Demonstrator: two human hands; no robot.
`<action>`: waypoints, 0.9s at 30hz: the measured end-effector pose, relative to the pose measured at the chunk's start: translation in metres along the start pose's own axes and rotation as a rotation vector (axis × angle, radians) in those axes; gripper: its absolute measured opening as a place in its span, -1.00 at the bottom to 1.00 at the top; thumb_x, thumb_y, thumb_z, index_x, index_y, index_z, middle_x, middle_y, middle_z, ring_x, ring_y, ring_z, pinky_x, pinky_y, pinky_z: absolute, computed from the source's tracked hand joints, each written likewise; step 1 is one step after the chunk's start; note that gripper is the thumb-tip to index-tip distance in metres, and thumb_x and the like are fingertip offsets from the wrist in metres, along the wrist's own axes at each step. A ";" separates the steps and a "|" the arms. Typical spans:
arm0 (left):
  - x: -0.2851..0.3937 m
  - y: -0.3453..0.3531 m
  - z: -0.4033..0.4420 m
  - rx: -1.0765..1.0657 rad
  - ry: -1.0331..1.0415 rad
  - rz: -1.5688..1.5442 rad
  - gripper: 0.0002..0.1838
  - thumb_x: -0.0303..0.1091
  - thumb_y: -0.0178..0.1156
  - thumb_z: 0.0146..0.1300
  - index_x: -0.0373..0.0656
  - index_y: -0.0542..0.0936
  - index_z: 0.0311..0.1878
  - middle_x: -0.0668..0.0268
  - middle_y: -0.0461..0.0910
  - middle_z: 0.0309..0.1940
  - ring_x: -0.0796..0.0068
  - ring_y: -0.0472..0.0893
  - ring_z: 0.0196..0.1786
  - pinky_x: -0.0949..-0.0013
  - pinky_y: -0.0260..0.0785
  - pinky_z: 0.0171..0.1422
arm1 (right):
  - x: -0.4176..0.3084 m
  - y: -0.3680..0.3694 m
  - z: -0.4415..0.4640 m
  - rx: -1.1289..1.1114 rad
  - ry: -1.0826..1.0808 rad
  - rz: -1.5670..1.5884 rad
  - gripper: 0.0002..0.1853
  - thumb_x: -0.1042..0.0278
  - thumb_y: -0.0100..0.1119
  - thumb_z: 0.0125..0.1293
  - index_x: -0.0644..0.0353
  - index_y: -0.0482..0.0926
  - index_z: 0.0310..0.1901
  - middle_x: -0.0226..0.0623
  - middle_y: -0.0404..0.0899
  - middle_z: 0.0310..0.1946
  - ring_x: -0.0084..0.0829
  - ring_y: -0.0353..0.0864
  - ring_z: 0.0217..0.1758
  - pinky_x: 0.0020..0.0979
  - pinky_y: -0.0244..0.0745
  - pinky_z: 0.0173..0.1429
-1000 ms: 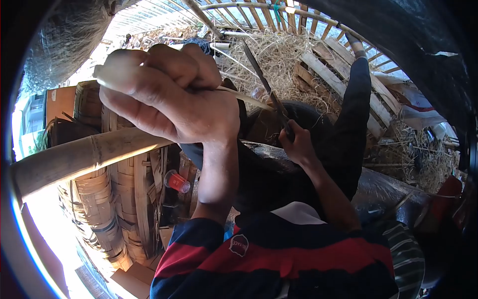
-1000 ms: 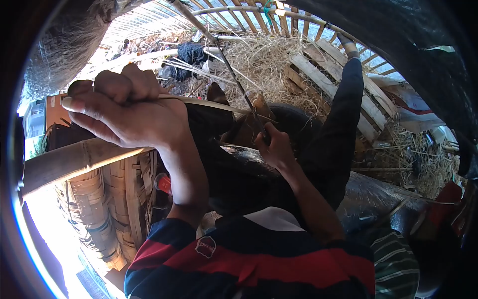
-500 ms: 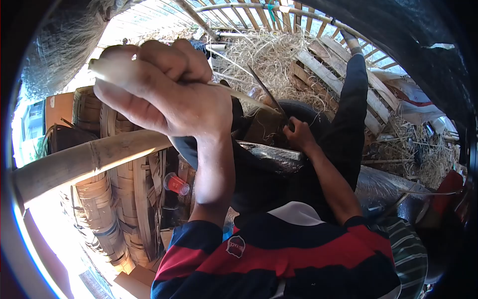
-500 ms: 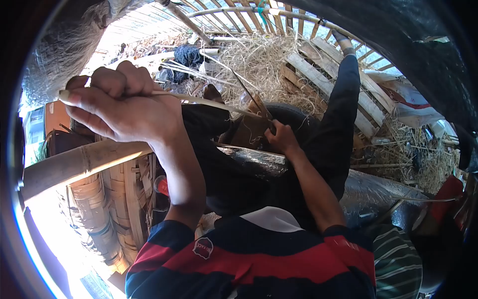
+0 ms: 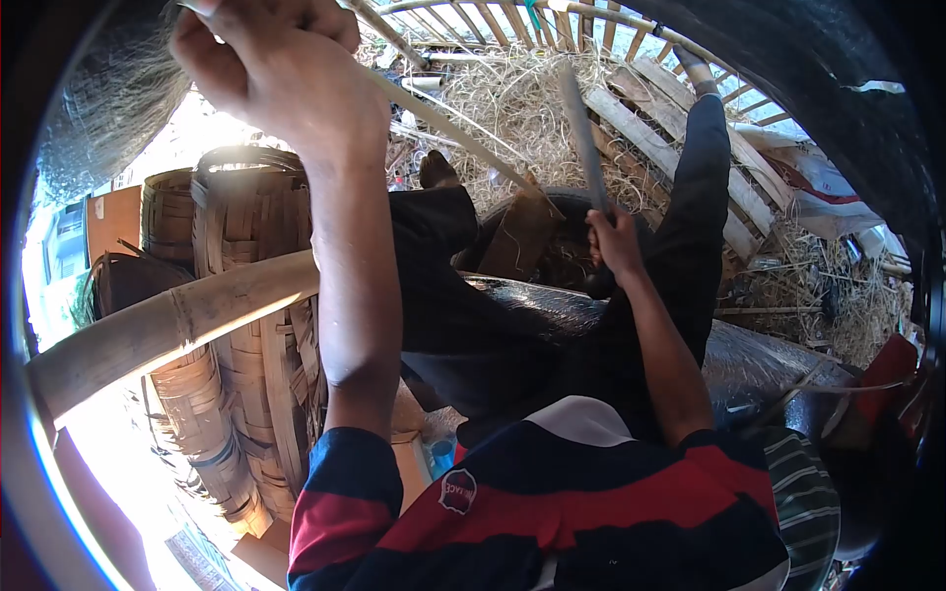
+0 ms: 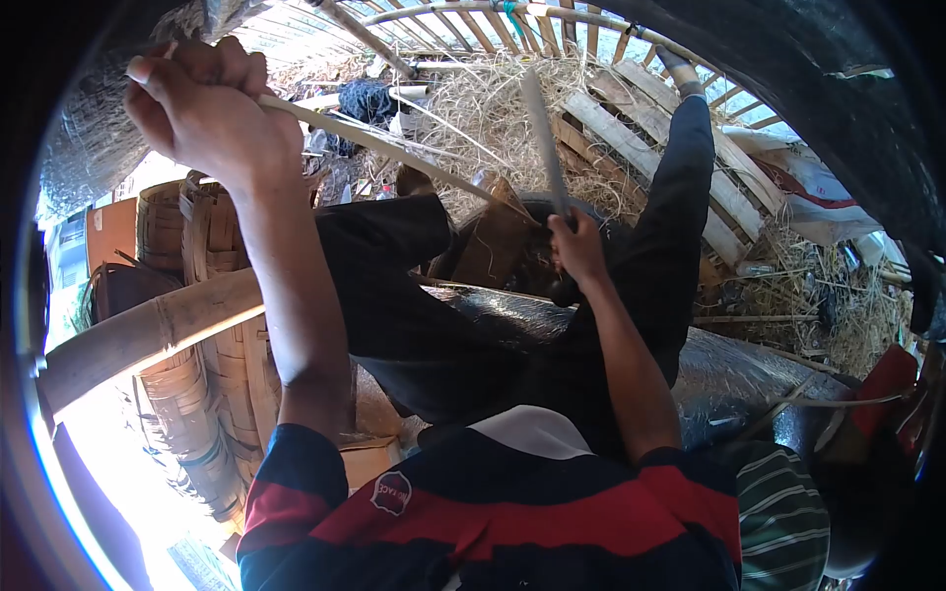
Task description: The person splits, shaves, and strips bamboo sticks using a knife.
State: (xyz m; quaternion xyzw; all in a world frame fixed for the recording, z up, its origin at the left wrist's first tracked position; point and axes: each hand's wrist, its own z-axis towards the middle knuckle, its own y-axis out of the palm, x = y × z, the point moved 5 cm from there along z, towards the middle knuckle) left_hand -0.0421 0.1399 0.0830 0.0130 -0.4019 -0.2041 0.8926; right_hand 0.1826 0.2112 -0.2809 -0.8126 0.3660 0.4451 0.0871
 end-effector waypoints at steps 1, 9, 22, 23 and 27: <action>-0.001 0.000 0.005 -0.021 0.005 -0.018 -0.88 -0.35 -0.22 0.49 -0.13 0.23 -0.21 0.44 0.15 -0.68 0.72 0.02 -0.71 0.54 -0.20 -0.69 | 0.012 -0.015 0.001 0.047 0.059 0.009 -0.81 0.25 0.07 0.31 0.22 0.45 -0.25 -0.45 0.34 -0.68 -0.64 0.30 -0.76 -0.47 0.26 -0.69; 0.001 -0.003 0.040 -0.017 0.103 0.124 -0.85 -0.40 -0.21 0.44 -0.20 0.30 -0.26 0.31 0.31 -0.66 0.62 0.13 -0.72 0.45 -0.11 -0.68 | 0.022 -0.042 0.013 0.206 0.214 0.107 -0.79 0.23 0.01 0.32 0.19 0.36 -0.36 -0.46 0.32 -0.68 -0.60 0.31 -0.78 -0.45 0.28 -0.69; 0.049 -0.028 0.056 0.138 0.141 0.108 -0.78 -0.42 -0.13 0.44 -0.17 0.27 -0.40 0.34 0.24 -0.62 0.60 0.06 -0.66 0.51 -0.19 -0.66 | -0.001 -0.005 -0.009 0.035 0.088 -0.115 -0.78 0.24 0.02 0.33 0.25 0.42 -0.26 -0.43 0.36 -0.68 -0.59 0.36 -0.76 -0.45 0.29 -0.69; 0.049 -0.028 0.055 0.111 0.141 0.103 -0.77 -0.41 -0.13 0.44 -0.16 0.26 -0.42 0.35 0.23 -0.63 0.60 0.05 -0.66 0.51 -0.19 -0.66 | -0.009 0.003 -0.016 0.007 0.071 -0.131 -0.77 0.24 0.02 0.34 0.27 0.43 -0.23 -0.43 0.37 -0.68 -0.59 0.37 -0.75 -0.45 0.29 -0.70; 0.053 -0.025 0.055 0.048 0.175 0.125 -0.77 -0.41 -0.14 0.43 -0.14 0.25 -0.43 0.38 0.20 -0.64 0.60 0.03 -0.65 0.51 -0.20 -0.65 | -0.045 0.042 -0.035 -0.139 -0.042 -0.115 -0.76 0.24 0.06 0.32 0.28 0.46 -0.18 -0.42 0.40 -0.68 -0.57 0.42 -0.71 -0.43 0.31 -0.66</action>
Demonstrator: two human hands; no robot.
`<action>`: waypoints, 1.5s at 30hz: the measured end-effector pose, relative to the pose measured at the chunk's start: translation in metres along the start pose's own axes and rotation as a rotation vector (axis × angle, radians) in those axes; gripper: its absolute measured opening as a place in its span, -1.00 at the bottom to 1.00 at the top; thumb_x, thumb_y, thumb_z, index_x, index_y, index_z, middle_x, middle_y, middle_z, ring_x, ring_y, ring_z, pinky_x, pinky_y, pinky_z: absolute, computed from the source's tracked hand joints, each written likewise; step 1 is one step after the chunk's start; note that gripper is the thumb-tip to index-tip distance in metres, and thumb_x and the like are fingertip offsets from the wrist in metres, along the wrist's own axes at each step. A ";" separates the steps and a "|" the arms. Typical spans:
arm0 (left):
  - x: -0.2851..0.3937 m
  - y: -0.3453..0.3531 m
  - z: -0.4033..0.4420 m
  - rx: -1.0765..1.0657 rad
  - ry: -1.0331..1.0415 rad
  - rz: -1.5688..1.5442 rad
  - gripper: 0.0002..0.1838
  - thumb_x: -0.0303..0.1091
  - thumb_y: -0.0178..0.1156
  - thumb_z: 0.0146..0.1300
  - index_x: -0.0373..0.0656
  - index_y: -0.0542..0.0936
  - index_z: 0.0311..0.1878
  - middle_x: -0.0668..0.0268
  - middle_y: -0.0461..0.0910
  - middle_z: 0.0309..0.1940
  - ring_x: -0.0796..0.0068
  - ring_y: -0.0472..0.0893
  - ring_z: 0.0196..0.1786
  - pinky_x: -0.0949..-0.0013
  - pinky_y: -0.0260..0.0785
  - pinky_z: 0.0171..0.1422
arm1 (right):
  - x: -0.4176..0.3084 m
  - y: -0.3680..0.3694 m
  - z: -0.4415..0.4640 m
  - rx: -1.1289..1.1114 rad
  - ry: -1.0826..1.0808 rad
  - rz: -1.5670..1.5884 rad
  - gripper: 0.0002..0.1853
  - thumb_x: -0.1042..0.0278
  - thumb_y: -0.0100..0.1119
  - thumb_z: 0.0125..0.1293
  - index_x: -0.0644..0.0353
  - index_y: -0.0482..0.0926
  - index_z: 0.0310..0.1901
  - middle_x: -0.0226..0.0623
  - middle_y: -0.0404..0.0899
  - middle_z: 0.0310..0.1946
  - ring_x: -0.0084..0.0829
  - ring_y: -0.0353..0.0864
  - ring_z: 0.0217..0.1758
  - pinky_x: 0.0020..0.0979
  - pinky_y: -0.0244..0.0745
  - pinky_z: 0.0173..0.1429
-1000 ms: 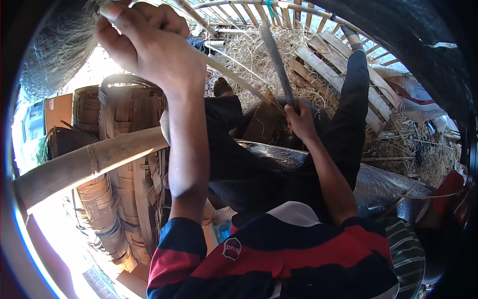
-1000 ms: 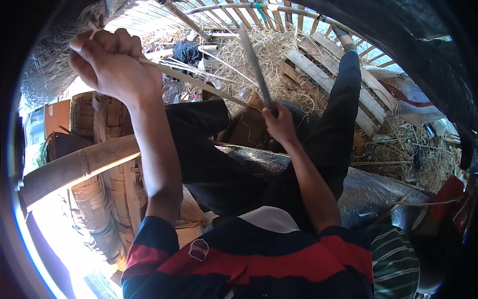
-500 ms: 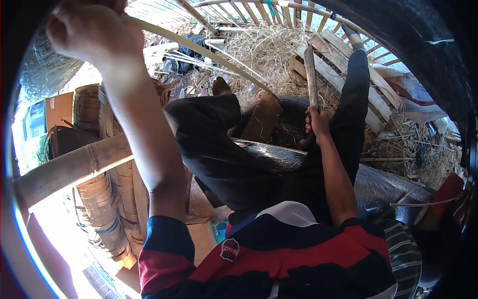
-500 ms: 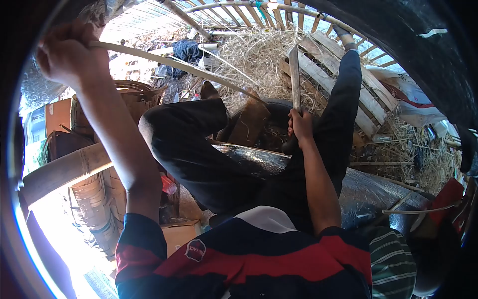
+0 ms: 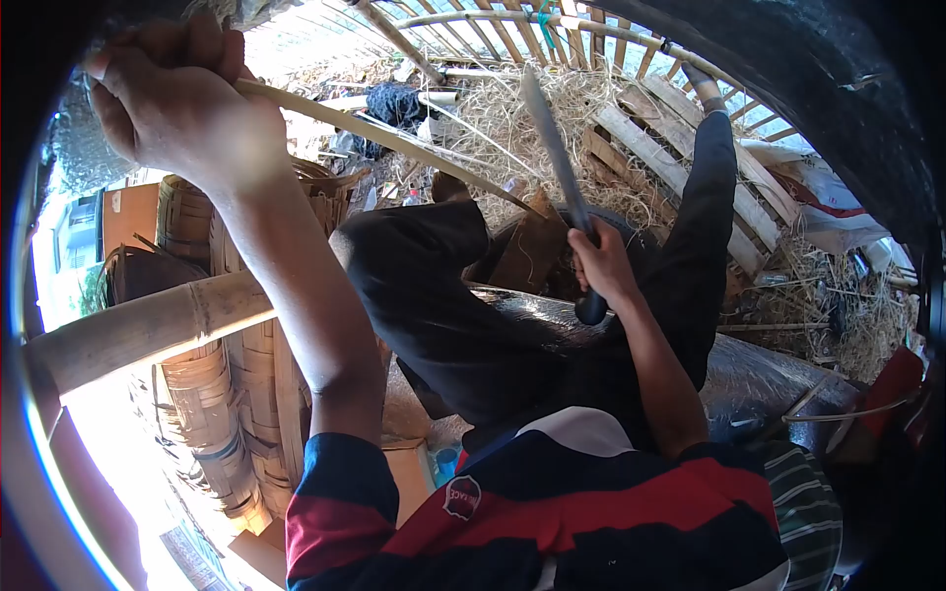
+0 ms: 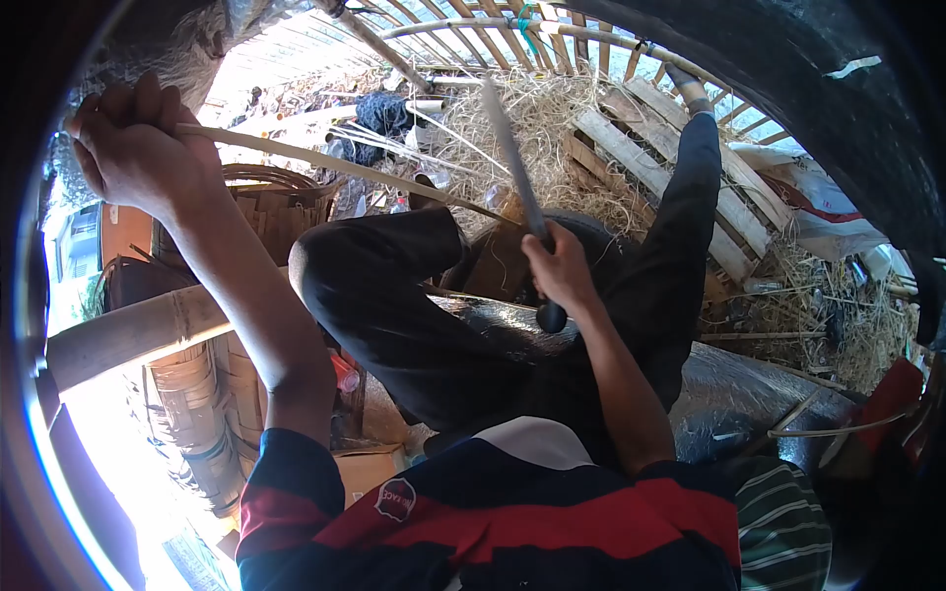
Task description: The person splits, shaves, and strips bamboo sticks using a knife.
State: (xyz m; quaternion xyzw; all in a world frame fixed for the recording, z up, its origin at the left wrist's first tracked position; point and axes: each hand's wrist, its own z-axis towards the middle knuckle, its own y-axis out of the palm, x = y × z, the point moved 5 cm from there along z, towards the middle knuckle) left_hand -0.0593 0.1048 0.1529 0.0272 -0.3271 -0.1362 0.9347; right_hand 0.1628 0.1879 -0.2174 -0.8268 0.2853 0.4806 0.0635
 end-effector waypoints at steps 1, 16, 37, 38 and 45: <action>0.004 0.005 -0.005 -0.028 0.009 -0.050 -0.77 -0.42 -0.15 0.43 -0.13 0.25 -0.43 0.40 0.18 -0.64 0.60 0.03 -0.65 0.52 -0.20 -0.65 | -0.013 0.009 -0.004 0.004 -0.003 0.003 -0.76 0.24 0.06 0.32 0.28 0.46 -0.18 -0.42 0.40 -0.68 -0.57 0.42 -0.71 -0.43 0.31 -0.66; 0.005 -0.003 -0.007 0.054 0.056 -0.038 -0.67 -0.21 -0.14 0.49 -0.08 0.27 -0.46 0.44 0.03 -0.68 0.63 -0.08 -0.65 0.54 -0.28 -0.62 | -0.099 0.072 -0.022 -0.111 -0.532 -0.285 -0.79 0.29 0.10 0.20 0.29 0.47 -0.33 -0.09 0.46 -0.67 -0.20 0.57 -0.58 -0.23 0.42 -0.37; 0.005 -0.033 -0.001 0.093 0.092 0.045 -0.78 -0.37 -0.16 0.38 -0.08 0.27 -0.45 0.41 0.10 -0.72 0.67 -0.01 -0.72 0.53 -0.22 -0.70 | -0.010 0.053 0.007 -0.032 -0.311 -0.358 -0.76 0.27 0.11 0.22 0.32 0.48 -0.28 -0.08 0.51 -0.60 -0.19 0.59 -0.47 -0.22 0.44 -0.31; 0.001 -0.037 0.006 0.008 0.071 -0.007 -0.75 -0.38 -0.15 0.38 -0.09 0.25 -0.49 0.41 0.10 -0.72 0.67 -0.02 -0.72 0.52 -0.23 -0.69 | 0.001 0.046 0.010 -0.008 -0.232 -0.437 -0.73 0.24 0.11 0.21 0.32 0.49 -0.25 0.02 0.56 -0.56 -0.01 0.65 -0.42 -0.15 0.49 -0.28; 0.001 -0.021 0.001 0.015 0.011 -0.126 -0.64 -0.40 -0.12 0.36 -0.08 0.16 -0.61 0.42 0.06 -0.70 0.65 -0.07 -0.68 0.53 -0.28 -0.66 | -0.096 0.077 -0.020 -0.071 -0.353 -0.366 -0.74 0.25 0.11 0.20 0.33 0.49 -0.26 0.01 0.55 -0.56 -0.03 0.65 -0.41 -0.17 0.47 -0.28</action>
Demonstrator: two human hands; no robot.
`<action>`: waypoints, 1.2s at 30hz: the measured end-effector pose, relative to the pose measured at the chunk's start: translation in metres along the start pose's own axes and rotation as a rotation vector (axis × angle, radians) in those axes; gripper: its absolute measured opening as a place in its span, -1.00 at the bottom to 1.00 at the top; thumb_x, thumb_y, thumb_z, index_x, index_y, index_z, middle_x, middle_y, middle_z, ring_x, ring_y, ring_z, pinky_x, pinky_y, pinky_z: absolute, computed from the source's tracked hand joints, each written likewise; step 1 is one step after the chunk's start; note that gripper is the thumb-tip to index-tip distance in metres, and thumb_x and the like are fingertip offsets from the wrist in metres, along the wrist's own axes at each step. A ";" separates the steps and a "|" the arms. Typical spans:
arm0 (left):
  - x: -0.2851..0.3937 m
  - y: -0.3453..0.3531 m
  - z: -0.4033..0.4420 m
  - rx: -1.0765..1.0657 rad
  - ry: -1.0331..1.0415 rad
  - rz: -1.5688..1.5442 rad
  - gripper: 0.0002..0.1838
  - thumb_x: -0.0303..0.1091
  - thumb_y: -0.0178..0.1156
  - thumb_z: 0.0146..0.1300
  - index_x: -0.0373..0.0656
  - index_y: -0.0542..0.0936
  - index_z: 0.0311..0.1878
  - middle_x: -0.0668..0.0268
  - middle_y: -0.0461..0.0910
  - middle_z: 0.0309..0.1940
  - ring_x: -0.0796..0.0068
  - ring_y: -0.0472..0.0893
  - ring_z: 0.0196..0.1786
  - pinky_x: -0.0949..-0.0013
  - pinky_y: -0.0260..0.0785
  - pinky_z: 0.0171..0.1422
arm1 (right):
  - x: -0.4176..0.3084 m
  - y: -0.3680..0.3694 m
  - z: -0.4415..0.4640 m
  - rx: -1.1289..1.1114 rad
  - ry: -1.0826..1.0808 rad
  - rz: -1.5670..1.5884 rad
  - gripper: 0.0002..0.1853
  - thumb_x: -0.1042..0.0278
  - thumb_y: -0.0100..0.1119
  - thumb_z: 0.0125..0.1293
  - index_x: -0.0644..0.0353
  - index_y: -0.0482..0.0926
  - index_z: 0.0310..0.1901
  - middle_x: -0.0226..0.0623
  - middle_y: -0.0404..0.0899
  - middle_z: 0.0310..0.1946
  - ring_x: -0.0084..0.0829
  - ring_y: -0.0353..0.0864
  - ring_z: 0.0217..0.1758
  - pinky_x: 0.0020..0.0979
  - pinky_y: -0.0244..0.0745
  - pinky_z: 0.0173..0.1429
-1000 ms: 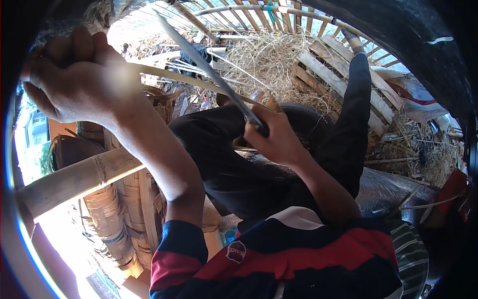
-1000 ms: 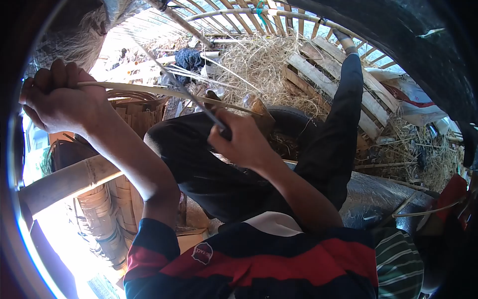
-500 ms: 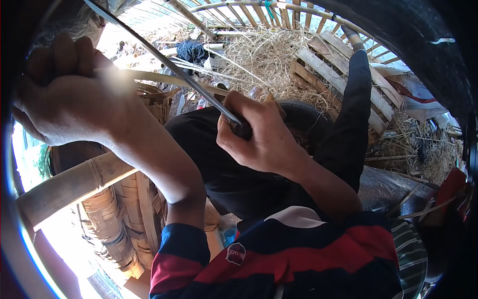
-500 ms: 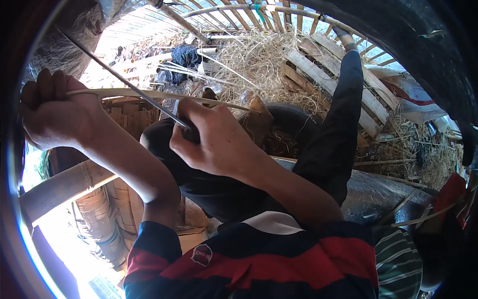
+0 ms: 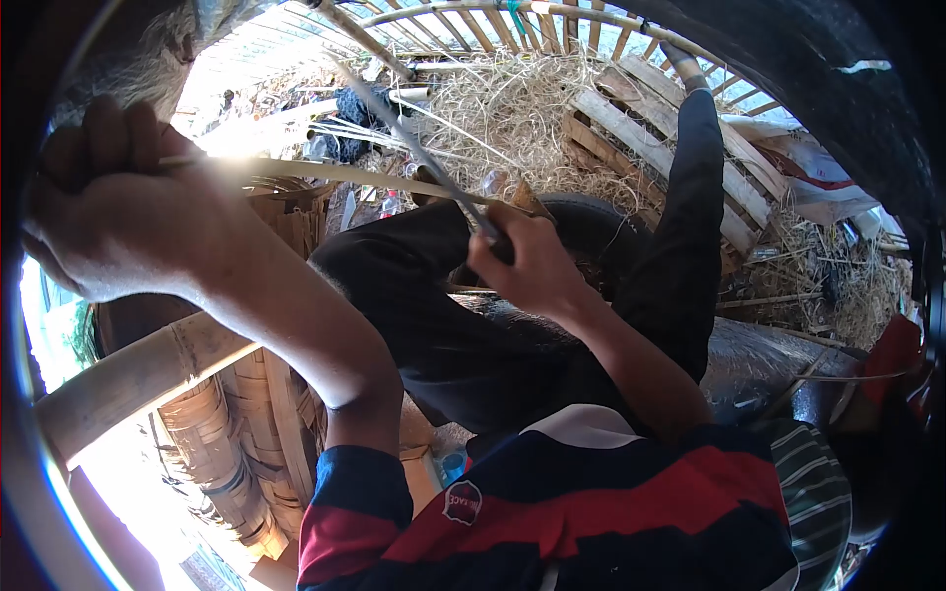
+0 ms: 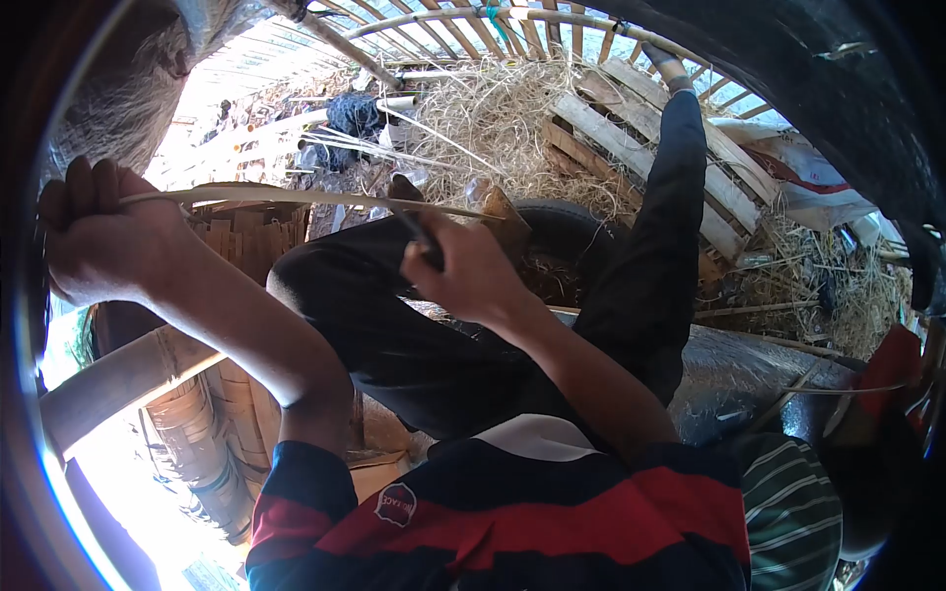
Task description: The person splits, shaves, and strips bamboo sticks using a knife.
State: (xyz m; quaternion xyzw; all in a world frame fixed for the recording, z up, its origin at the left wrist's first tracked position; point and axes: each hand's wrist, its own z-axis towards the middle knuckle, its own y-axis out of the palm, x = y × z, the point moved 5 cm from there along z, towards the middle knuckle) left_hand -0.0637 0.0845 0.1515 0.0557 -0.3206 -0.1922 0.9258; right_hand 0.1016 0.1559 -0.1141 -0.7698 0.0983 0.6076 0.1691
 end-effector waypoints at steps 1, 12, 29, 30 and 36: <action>-0.001 -0.002 0.001 -0.005 -0.005 -0.003 -0.64 -0.40 -0.12 0.36 -0.08 0.16 -0.61 0.42 0.06 -0.70 0.65 -0.07 -0.68 0.53 -0.28 -0.66 | -0.019 -0.001 0.004 0.012 -0.137 0.048 -0.74 0.26 0.12 0.18 0.32 0.49 -0.26 -0.01 0.55 -0.56 -0.04 0.64 -0.45 -0.18 0.46 -0.31; -0.007 -0.040 0.017 0.059 0.031 -0.078 -0.77 -0.46 -0.13 0.21 -0.47 0.39 -0.44 -0.06 0.47 -0.63 0.61 0.17 -0.77 0.58 -0.04 -0.68 | 0.199 0.006 0.013 0.093 0.115 -0.174 -0.63 0.20 0.14 0.18 0.33 0.55 -0.09 0.09 0.63 -0.34 -0.10 0.67 -0.13 -0.20 0.51 -0.06; -0.003 -0.062 0.008 0.365 0.103 0.469 -0.64 -0.20 -0.11 0.48 -0.23 0.28 -0.42 0.34 0.28 -0.64 0.67 0.16 -0.70 0.60 -0.08 -0.71 | 0.194 -0.001 0.037 -0.166 -0.014 -0.047 -0.69 0.20 0.20 0.16 0.28 0.55 -0.20 -0.02 0.55 -0.55 -0.25 0.60 -0.47 -0.24 0.46 -0.27; -0.002 -0.063 0.007 0.348 0.118 0.503 -0.63 -0.19 -0.13 0.48 -0.23 0.27 -0.43 0.33 0.27 -0.66 0.68 0.15 -0.70 0.59 -0.09 -0.71 | 0.218 -0.004 0.032 -0.112 0.040 -0.133 -0.69 0.20 0.20 0.15 0.28 0.53 -0.21 0.02 0.57 -0.51 -0.15 0.63 -0.39 -0.20 0.47 -0.23; -0.003 -0.082 0.017 0.263 0.108 0.393 -0.73 -0.44 -0.09 0.35 -0.23 0.25 -0.52 0.36 0.18 -0.69 0.66 0.08 -0.72 0.59 -0.18 -0.71 | 0.204 -0.003 0.033 -0.076 0.140 -0.310 -0.70 0.24 0.21 0.13 0.28 0.42 -0.22 0.01 0.57 -0.54 -0.03 0.65 -0.35 -0.14 0.48 -0.26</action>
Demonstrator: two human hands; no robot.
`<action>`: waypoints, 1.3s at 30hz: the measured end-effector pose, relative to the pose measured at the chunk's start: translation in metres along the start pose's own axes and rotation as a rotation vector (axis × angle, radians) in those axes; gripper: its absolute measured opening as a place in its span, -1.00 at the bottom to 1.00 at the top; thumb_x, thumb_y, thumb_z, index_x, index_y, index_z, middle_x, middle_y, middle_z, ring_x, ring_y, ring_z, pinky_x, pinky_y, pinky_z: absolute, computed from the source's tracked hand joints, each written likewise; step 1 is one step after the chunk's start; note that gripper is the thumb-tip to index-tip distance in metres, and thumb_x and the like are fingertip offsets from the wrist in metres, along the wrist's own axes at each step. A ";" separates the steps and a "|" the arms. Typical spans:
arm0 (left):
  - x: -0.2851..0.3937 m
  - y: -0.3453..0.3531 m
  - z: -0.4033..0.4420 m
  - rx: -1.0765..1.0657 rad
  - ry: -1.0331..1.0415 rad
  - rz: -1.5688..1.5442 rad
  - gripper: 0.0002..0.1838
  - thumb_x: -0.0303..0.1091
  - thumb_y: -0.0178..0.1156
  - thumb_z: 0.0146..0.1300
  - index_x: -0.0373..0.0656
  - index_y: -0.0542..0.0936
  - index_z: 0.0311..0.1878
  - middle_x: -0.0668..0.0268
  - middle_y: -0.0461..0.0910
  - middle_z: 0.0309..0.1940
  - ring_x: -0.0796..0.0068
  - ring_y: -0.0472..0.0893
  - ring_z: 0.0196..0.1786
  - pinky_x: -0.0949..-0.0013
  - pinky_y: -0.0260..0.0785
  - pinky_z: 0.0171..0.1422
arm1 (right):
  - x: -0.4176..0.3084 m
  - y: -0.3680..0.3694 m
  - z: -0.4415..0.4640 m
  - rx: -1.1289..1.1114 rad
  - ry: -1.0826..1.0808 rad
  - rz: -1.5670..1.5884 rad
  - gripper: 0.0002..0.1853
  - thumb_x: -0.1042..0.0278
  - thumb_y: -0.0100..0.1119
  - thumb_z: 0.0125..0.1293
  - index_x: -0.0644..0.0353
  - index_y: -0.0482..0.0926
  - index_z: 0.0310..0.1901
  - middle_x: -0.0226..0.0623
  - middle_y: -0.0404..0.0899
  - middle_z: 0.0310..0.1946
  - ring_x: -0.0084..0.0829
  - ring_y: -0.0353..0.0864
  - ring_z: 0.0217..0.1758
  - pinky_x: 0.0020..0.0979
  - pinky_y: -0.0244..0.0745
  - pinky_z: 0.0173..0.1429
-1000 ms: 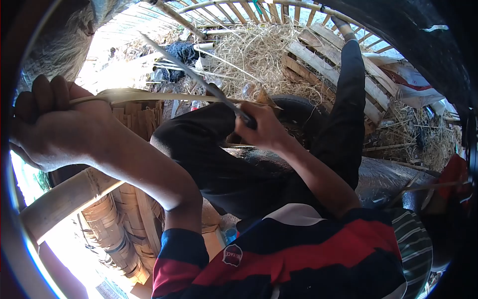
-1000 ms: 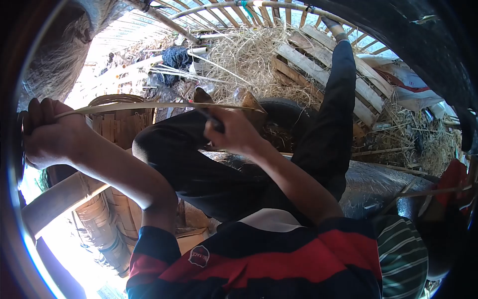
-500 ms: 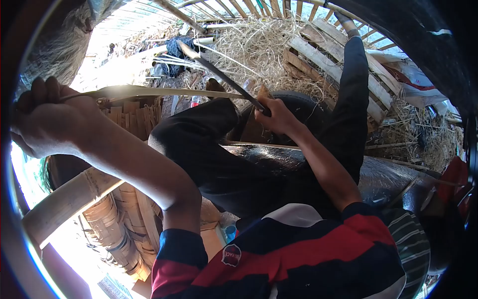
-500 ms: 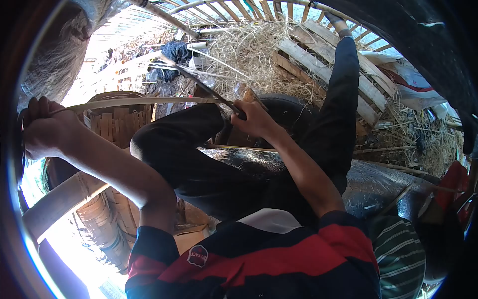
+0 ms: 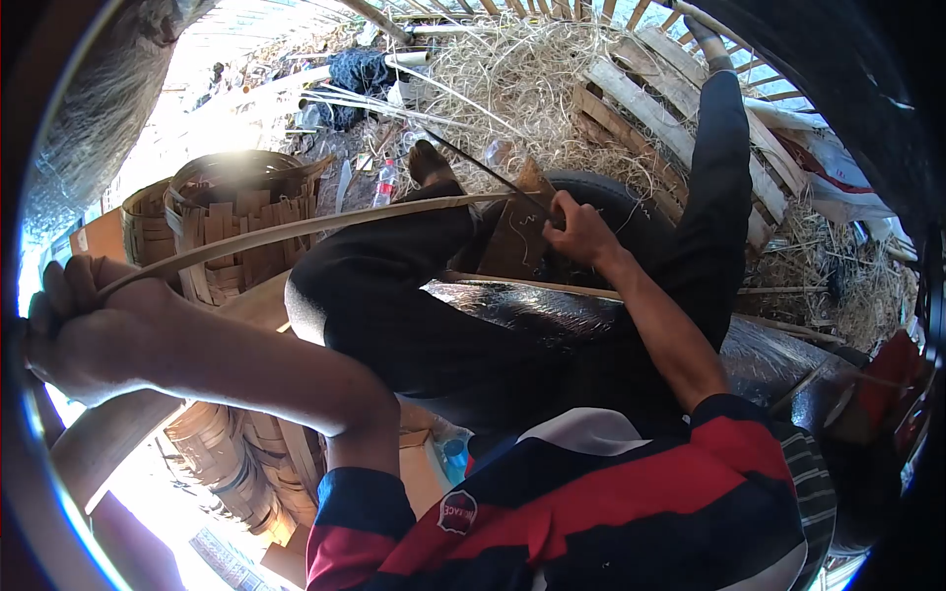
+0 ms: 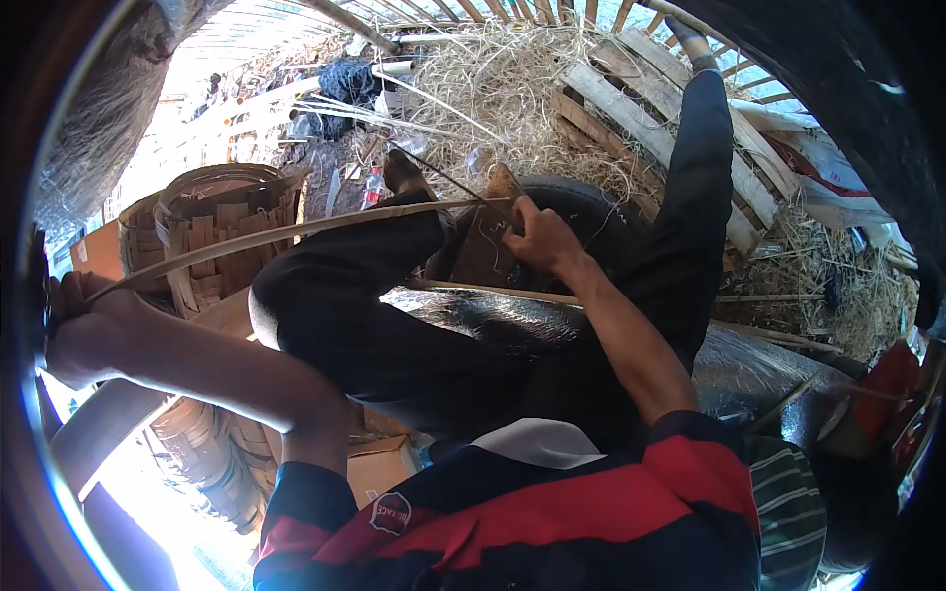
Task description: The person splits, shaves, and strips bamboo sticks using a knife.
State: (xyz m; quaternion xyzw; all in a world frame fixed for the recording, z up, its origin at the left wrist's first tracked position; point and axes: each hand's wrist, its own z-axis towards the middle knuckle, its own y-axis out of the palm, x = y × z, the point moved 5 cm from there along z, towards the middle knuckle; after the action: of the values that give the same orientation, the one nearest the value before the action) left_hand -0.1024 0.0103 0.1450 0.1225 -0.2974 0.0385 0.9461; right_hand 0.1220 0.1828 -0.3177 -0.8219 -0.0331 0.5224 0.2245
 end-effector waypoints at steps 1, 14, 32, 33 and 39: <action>0.000 -0.003 0.003 -0.035 0.008 -0.046 -0.75 -0.48 -0.09 0.30 -0.23 0.25 -0.54 0.35 0.18 -0.69 0.66 0.08 -0.72 0.59 -0.18 -0.72 | -0.020 -0.002 -0.001 0.041 -0.104 0.040 -0.70 0.28 0.22 0.13 0.28 0.39 -0.23 -0.08 0.55 -0.61 -0.13 0.66 -0.47 -0.19 0.46 -0.36; -0.006 -0.022 0.006 0.043 0.021 -0.004 -0.86 -0.65 -0.13 0.14 -0.19 0.29 -0.47 0.40 0.16 -0.68 0.65 0.07 -0.72 0.60 -0.16 -0.74 | 0.017 0.023 0.005 -0.035 -0.034 0.079 -0.69 0.23 0.22 0.04 0.27 0.50 -0.24 0.10 0.59 -0.50 0.07 0.64 -0.33 -0.12 0.51 -0.19; -0.005 -0.014 0.014 -0.228 -0.109 -0.321 -0.78 -0.49 -0.06 0.16 -0.06 0.29 -0.60 0.53 0.14 -0.72 0.74 0.11 -0.74 0.66 -0.04 -0.74 | -0.104 -0.011 0.014 -0.152 -0.151 0.129 -0.72 0.23 0.20 0.04 0.30 0.47 -0.37 -0.01 0.55 -0.58 -0.07 0.65 -0.43 -0.21 0.48 -0.30; -0.007 -0.017 0.016 -0.233 -0.089 -0.304 -0.78 -0.50 -0.06 0.14 -0.06 0.29 -0.61 0.53 0.14 -0.72 0.74 0.11 -0.74 0.67 -0.03 -0.75 | -0.082 -0.009 0.013 -0.128 -0.124 0.121 -0.71 0.23 0.20 0.03 0.30 0.49 -0.33 0.02 0.57 -0.55 -0.03 0.65 -0.40 -0.20 0.49 -0.28; -0.016 -0.027 0.036 -0.381 -0.160 -0.369 -0.67 -0.24 -0.14 0.30 -0.08 0.44 -0.58 0.48 0.38 -0.69 0.73 0.23 -0.79 0.69 0.08 -0.70 | 0.023 -0.006 0.009 -0.133 0.032 -0.103 -0.65 0.21 0.22 0.02 0.28 0.53 -0.22 0.11 0.59 -0.47 0.10 0.62 -0.28 -0.14 0.50 -0.19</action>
State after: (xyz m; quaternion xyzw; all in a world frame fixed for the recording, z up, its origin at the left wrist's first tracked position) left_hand -0.1313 -0.0244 0.1586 -0.0030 -0.3459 -0.2009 0.9165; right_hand 0.1255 0.1976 -0.3385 -0.8404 -0.1065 0.4937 0.1967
